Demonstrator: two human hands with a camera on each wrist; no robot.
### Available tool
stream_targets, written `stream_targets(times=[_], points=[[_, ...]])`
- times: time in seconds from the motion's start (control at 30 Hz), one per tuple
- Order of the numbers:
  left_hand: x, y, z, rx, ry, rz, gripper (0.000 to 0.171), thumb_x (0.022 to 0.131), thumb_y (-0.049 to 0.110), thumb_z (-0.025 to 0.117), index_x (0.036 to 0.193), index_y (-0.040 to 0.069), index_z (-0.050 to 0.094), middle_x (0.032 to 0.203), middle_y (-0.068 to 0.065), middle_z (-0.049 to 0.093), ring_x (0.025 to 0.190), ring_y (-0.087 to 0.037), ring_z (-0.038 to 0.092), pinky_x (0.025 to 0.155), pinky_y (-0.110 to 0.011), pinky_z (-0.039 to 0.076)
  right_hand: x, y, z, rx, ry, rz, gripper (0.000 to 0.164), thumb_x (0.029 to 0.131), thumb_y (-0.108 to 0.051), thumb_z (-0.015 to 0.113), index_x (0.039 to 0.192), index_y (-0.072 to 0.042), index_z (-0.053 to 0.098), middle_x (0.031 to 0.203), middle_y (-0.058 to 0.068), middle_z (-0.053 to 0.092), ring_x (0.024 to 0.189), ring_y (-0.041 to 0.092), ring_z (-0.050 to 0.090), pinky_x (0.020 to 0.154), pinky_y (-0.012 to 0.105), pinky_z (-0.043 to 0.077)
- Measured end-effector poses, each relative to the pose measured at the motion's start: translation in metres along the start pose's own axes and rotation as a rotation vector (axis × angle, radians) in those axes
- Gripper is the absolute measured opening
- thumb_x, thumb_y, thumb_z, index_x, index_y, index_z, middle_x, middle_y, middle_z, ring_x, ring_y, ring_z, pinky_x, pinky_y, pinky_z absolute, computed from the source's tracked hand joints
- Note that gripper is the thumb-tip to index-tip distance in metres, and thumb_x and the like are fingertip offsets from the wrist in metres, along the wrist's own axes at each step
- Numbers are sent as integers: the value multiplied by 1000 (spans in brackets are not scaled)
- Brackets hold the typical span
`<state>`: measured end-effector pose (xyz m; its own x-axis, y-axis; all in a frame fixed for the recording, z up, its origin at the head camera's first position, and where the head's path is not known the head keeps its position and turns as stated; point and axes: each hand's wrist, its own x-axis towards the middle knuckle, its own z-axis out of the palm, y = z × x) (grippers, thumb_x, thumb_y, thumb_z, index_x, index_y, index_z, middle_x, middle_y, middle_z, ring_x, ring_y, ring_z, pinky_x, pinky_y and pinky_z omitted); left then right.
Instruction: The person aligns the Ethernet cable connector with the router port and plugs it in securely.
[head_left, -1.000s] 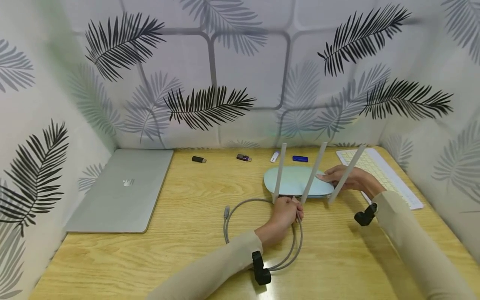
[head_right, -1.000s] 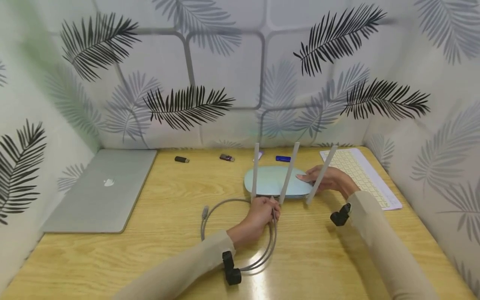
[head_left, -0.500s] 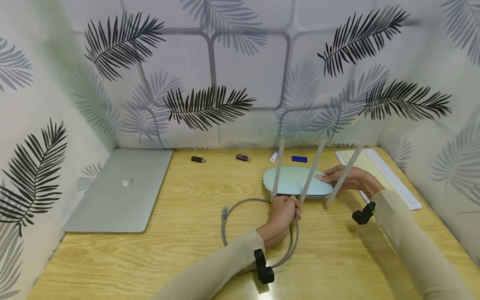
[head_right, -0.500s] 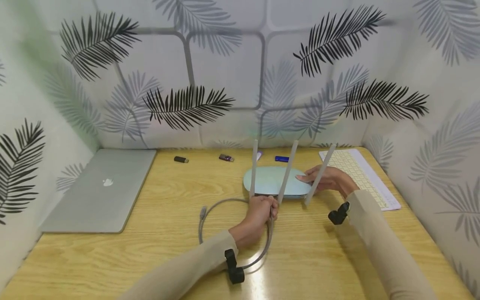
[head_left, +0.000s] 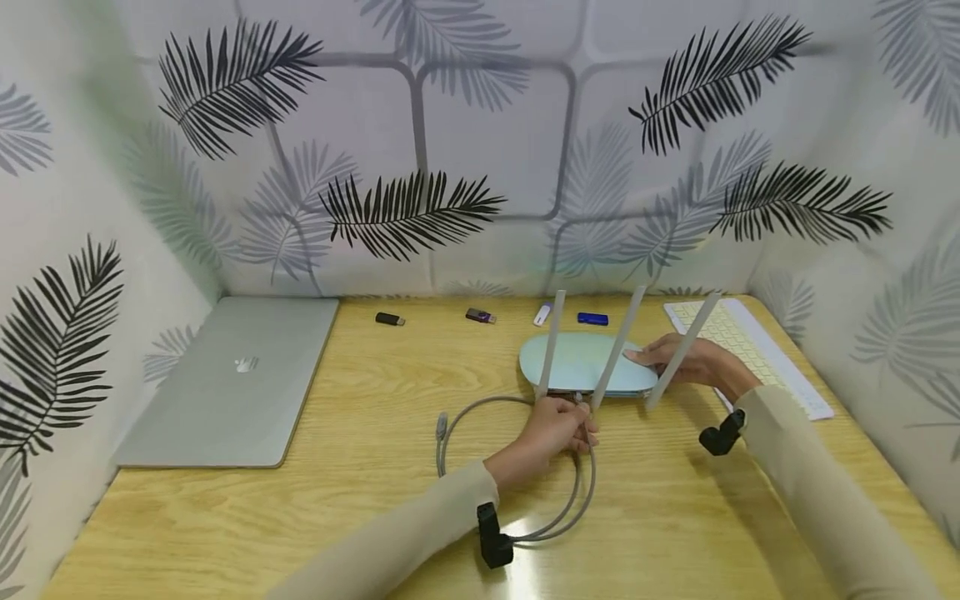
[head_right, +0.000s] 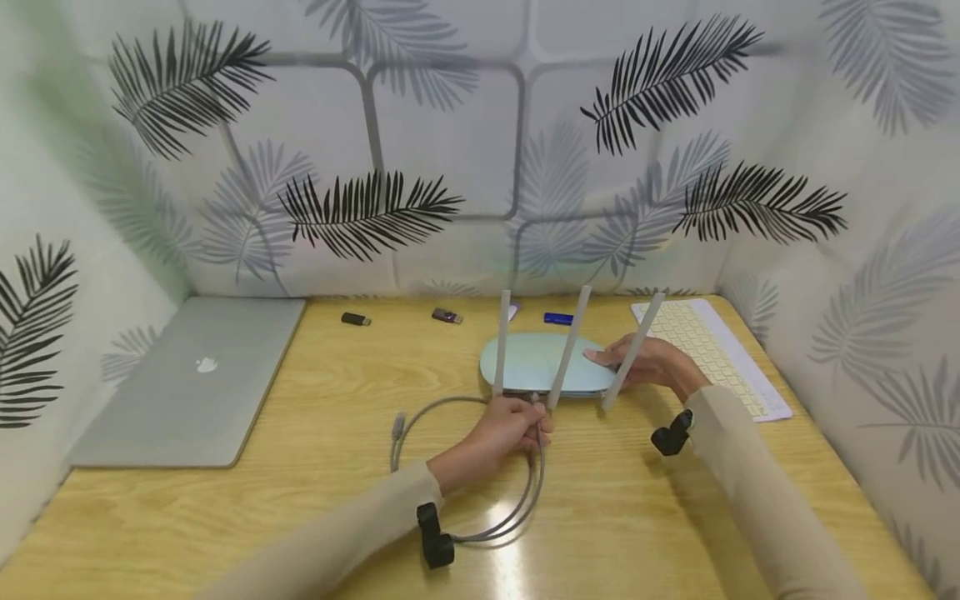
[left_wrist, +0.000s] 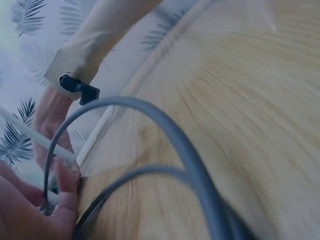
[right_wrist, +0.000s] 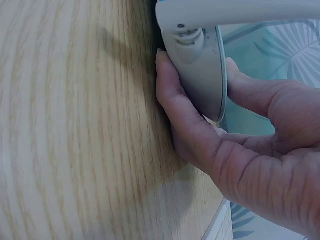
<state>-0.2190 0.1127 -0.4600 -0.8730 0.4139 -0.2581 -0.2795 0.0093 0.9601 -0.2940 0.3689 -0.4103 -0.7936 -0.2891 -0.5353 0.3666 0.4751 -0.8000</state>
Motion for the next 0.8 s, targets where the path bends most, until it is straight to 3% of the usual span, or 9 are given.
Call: stream_targets(times=[0.07, 0.17, 0.23, 0.3, 0.4, 0.5, 0.63, 0.8], points=[[-11, 4, -14, 146, -70, 52, 26, 101, 11, 51, 101, -10, 66, 84, -17, 70, 61, -10, 63, 57, -22, 57, 3, 3, -1, 8, 3, -5, 45, 104, -25, 48, 63, -14, 35, 55, -5, 29, 49, 9, 27, 59, 32, 26], [-28, 14, -40, 499, -103, 215, 20, 99, 11, 55, 97, -4, 69, 88, -15, 71, 67, -13, 63, 57, -21, 54, 9, 9, -4, 19, 8, -7, 46, 104, -27, 49, 63, -14, 34, 55, -5, 28, 49, 9, 25, 61, 35, 20], [-36, 21, -59, 762, -49, 347, 15, 97, 11, 59, 96, 2, 71, 90, -10, 72, 73, -14, 64, 58, -20, 50, 12, 12, -6, 19, 11, -3, 46, 104, -29, 50, 63, -14, 34, 54, -6, 28, 48, 9, 24, 62, 37, 19], [-37, 26, -79, 993, 29, 429, 12, 94, 12, 64, 98, 4, 71, 94, -9, 70, 80, -17, 63, 61, -23, 50, 14, 15, -9, 14, 17, -3, 46, 103, -31, 51, 63, -15, 35, 54, -6, 28, 48, 9, 25, 61, 37, 20], [-34, 28, -106, 1233, 107, 431, 15, 92, 14, 69, 103, 3, 67, 95, -11, 65, 80, -23, 61, 64, -30, 52, 12, 17, -8, 10, 18, -27, 44, 103, -32, 51, 64, -17, 37, 56, -8, 31, 51, 9, 28, 59, 34, 26], [-31, 26, -127, 1321, 92, 349, 12, 93, 14, 68, 98, 4, 63, 91, -11, 63, 74, -22, 58, 60, -32, 50, 12, 20, -8, 9, -5, -71, 42, 103, -32, 51, 64, -18, 41, 57, -9, 33, 52, 10, 26, 56, 30, 28], [-35, 31, -148, 1280, 16, 248, 10, 95, 10, 63, 86, 8, 61, 82, -4, 62, 65, -15, 53, 53, -27, 44, 13, 20, -5, 13, -9, -91, 40, 103, -32, 50, 68, -15, 41, 57, -8, 33, 52, 11, 22, 56, 34, 21], [-47, 46, -172, 1287, -110, 116, 12, 91, 9, 68, 81, 9, 62, 77, -1, 59, 63, -13, 48, 54, -24, 38, 12, 20, -3, -8, 28, -85, 33, 103, -33, 49, 78, -12, 43, 62, -6, 34, 54, 10, 29, 57, 33, 26]])
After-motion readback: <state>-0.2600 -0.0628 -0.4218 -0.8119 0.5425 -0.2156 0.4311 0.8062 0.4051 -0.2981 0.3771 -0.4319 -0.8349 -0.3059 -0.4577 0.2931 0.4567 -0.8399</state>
